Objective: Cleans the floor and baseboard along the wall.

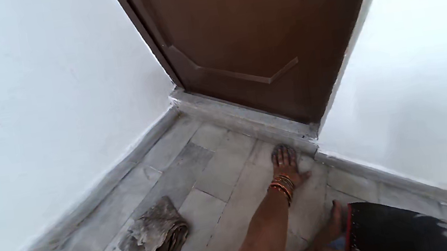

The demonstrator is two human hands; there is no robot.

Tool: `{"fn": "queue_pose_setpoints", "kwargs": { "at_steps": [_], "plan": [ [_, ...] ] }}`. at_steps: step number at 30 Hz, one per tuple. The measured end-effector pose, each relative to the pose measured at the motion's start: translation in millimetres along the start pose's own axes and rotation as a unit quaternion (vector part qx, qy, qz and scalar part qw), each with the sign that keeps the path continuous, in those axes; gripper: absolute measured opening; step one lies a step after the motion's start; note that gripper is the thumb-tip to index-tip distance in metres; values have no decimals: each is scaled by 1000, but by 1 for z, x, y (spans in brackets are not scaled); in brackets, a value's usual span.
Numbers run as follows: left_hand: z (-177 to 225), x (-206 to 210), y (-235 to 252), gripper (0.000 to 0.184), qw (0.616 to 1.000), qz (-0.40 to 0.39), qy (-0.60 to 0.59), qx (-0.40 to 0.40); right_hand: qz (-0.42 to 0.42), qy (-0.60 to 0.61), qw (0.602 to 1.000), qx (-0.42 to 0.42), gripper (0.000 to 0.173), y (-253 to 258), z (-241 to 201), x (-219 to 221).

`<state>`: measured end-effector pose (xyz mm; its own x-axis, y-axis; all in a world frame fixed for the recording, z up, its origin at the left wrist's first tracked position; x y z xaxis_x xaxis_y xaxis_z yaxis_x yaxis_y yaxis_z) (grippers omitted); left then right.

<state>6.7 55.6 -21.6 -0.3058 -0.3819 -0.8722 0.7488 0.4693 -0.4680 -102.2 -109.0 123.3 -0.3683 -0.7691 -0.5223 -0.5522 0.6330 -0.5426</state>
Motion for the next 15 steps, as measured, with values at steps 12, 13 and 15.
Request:
{"fn": "queue_pose_setpoints", "kwargs": {
  "at_steps": [12,13,15],
  "plan": [
    [-53,6,-33,75,999,-19,-9,30,39,36,996,71,55,-8,4,4],
    [-69,1,-28,75,1000,-14,-9,11,45,32,996,68,54,-7,6,6],
    [-104,-4,-12,74,999,25,-19,-21,56,30,996,57,51,-3,10,11]
  ]
}}
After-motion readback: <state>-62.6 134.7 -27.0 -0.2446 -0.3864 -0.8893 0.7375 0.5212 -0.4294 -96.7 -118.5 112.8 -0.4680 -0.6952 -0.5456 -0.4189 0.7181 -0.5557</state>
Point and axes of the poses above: each hand's wrist, its own y-axis towards the middle knuckle, its own x-axis out of the palm, z = x × y, the point moved 1 cm from there along y, towards the middle knuckle, and after that the axes turned 14 degrees about -x, right-handed, at the moved point
